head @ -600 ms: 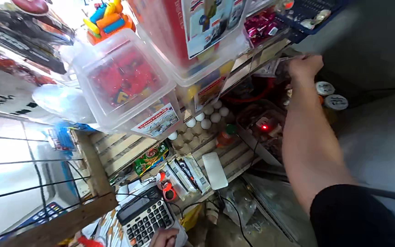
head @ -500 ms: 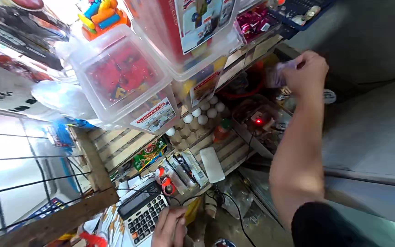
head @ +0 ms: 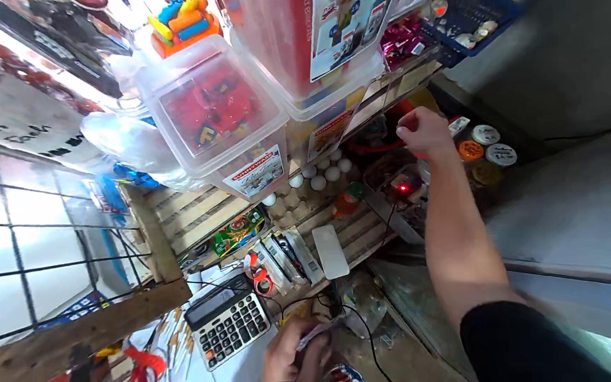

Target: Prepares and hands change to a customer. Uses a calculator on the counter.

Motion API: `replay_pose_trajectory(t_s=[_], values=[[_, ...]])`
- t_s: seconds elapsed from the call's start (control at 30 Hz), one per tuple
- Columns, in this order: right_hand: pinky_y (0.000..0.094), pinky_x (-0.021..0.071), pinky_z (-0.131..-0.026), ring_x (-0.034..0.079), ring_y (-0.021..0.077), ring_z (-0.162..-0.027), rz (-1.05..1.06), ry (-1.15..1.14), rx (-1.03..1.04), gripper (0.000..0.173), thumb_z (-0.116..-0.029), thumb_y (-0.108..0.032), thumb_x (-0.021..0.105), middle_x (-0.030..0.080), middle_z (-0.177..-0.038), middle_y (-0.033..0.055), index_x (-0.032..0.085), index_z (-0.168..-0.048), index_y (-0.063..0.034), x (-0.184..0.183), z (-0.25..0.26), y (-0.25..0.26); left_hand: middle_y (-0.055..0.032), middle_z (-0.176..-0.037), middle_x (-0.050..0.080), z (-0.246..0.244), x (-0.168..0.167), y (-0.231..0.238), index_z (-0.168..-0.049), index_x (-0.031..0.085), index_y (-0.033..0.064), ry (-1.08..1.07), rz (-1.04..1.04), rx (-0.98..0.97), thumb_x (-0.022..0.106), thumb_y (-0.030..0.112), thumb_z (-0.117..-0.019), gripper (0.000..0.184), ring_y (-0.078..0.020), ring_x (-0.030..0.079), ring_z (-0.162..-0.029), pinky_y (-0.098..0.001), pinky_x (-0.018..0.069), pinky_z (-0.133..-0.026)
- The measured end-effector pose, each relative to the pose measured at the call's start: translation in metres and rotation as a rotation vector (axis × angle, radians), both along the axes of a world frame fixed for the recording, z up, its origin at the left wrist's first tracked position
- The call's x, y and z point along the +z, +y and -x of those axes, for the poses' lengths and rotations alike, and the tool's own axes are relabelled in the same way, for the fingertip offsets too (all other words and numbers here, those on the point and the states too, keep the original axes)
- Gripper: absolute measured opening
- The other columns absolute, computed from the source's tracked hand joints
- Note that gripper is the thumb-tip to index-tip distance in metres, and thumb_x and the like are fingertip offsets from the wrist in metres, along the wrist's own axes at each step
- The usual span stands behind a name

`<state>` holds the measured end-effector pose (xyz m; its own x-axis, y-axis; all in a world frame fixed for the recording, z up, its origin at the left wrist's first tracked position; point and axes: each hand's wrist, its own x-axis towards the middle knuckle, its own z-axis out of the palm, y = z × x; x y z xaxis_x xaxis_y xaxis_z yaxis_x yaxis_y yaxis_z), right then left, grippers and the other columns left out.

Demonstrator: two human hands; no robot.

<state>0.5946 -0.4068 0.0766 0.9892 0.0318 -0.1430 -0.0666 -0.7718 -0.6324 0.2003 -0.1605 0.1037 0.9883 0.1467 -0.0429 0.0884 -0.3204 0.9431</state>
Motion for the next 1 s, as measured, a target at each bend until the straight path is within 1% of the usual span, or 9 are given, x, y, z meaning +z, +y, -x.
replay_pose_trajectory(t_s=[0.07, 0.13, 0.23, 0.3, 0.47, 0.73, 0.83, 0.93, 1.0], values=[[0.0755, 0.0398, -0.099, 0.054, 0.0569, -0.124, 0.231, 0.103, -0.077, 0.055, -0.0881, -0.005, 0.071, 0.058, -0.130, 0.0372, 0.051, -0.139, 0.0051, -0.036, -0.040, 0.008, -0.0070, -0.093, 0.074, 0.014, -0.007, 0.006, -0.103, 0.070, -0.0030, 0.054, -0.013, 0.035, 0.071, 0.004, -0.0920, 0.013, -0.0055, 0.071, -0.084, -0.0233, 0.0606, -0.079], [0.0790, 0.0312, -0.103, 0.049, 0.0598, -0.127, 0.396, 0.195, -0.030, 0.075, -0.0846, -0.014, 0.077, 0.055, -0.132, 0.0398, 0.042, -0.149, 0.0026, -0.061, -0.057, 0.019, -0.0085, -0.092, 0.074, 0.024, -0.011, 0.010, -0.102, 0.070, -0.0048, 0.105, -0.032, 0.064, 0.071, 0.006, -0.0934, 0.013, -0.0059, 0.070, -0.084, -0.0235, 0.0600, -0.080], [0.0728, 0.0402, -0.101, 0.050, 0.0558, -0.129, 0.465, 0.342, -0.006, 0.087, -0.0901, -0.026, 0.074, 0.053, -0.137, 0.0374, 0.026, -0.158, -0.0002, -0.086, -0.074, 0.027, -0.0089, -0.092, 0.073, 0.034, -0.017, 0.015, -0.102, 0.070, -0.0054, 0.154, -0.035, 0.112, 0.069, 0.006, -0.0942, 0.014, -0.0063, 0.070, -0.084, -0.0241, 0.0597, -0.080], [0.0726, 0.0430, -0.097, 0.051, 0.0565, -0.127, 0.423, 0.337, -0.051, 0.090, -0.0861, -0.020, 0.077, 0.052, -0.136, 0.0385, 0.025, -0.157, 0.0014, -0.096, -0.082, 0.023, -0.0066, -0.091, 0.073, 0.039, -0.021, 0.016, -0.102, 0.069, -0.0040, 0.162, -0.014, 0.143, 0.070, 0.005, -0.0944, 0.012, -0.0058, 0.070, -0.083, -0.0240, 0.0604, -0.078], [0.0757, 0.0411, -0.096, 0.053, 0.0547, -0.125, 0.320, 0.243, -0.146, 0.060, -0.0787, -0.020, 0.084, 0.058, -0.130, 0.0363, 0.060, -0.126, 0.0083, -0.074, -0.086, 0.019, -0.0064, -0.091, 0.072, 0.040, -0.020, 0.019, -0.103, 0.069, -0.0034, 0.148, -0.028, 0.138, 0.069, 0.005, -0.0945, 0.011, -0.0049, 0.069, -0.082, -0.0224, 0.0595, -0.076], [0.0726, 0.0389, -0.101, 0.049, 0.0535, -0.131, 0.257, 0.226, -0.247, 0.052, -0.0905, -0.023, 0.069, 0.053, -0.134, 0.0394, 0.059, -0.123, 0.0157, -0.025, -0.067, 0.007, -0.0062, -0.096, 0.072, 0.044, -0.014, 0.019, -0.104, 0.071, -0.0012, 0.138, -0.108, 0.108, 0.068, 0.006, -0.0953, 0.012, -0.0049, 0.069, -0.088, -0.0215, 0.0588, -0.082], [0.0712, 0.0392, -0.104, 0.047, 0.0537, -0.133, 0.207, 0.166, -0.309, 0.056, -0.0869, -0.015, 0.073, 0.050, -0.137, 0.0403, 0.054, -0.129, 0.0160, -0.010, -0.057, -0.005, -0.0066, -0.098, 0.070, 0.050, -0.013, 0.019, -0.109, 0.070, 0.0001, 0.144, -0.172, 0.077, 0.059, 0.011, -0.1007, 0.018, -0.0052, 0.067, -0.085, -0.0211, 0.0582, -0.079], [0.0743, 0.0383, -0.102, 0.048, 0.0576, -0.130, 0.198, 0.046, -0.300, 0.047, -0.0862, -0.003, 0.070, 0.052, -0.133, 0.0417, 0.056, -0.128, 0.0145, 0.026, -0.017, -0.008, -0.0063, -0.093, 0.064, 0.054, -0.014, 0.018, -0.112, 0.064, 0.0006, 0.114, -0.228, 0.060, 0.047, 0.020, -0.1074, 0.027, -0.0059, 0.063, -0.072, -0.0220, 0.0573, -0.067], [0.0734, 0.0384, -0.101, 0.052, 0.0576, -0.124, 0.143, -0.106, -0.210, 0.035, -0.0922, -0.001, 0.060, 0.057, -0.127, 0.0401, 0.060, -0.124, 0.0123, 0.059, 0.039, -0.002, -0.0043, -0.090, 0.066, 0.053, -0.010, 0.019, -0.113, 0.062, 0.0027, 0.047, -0.250, 0.035, 0.049, 0.024, -0.1078, 0.025, -0.0050, 0.064, -0.072, -0.0215, 0.0579, -0.068]])
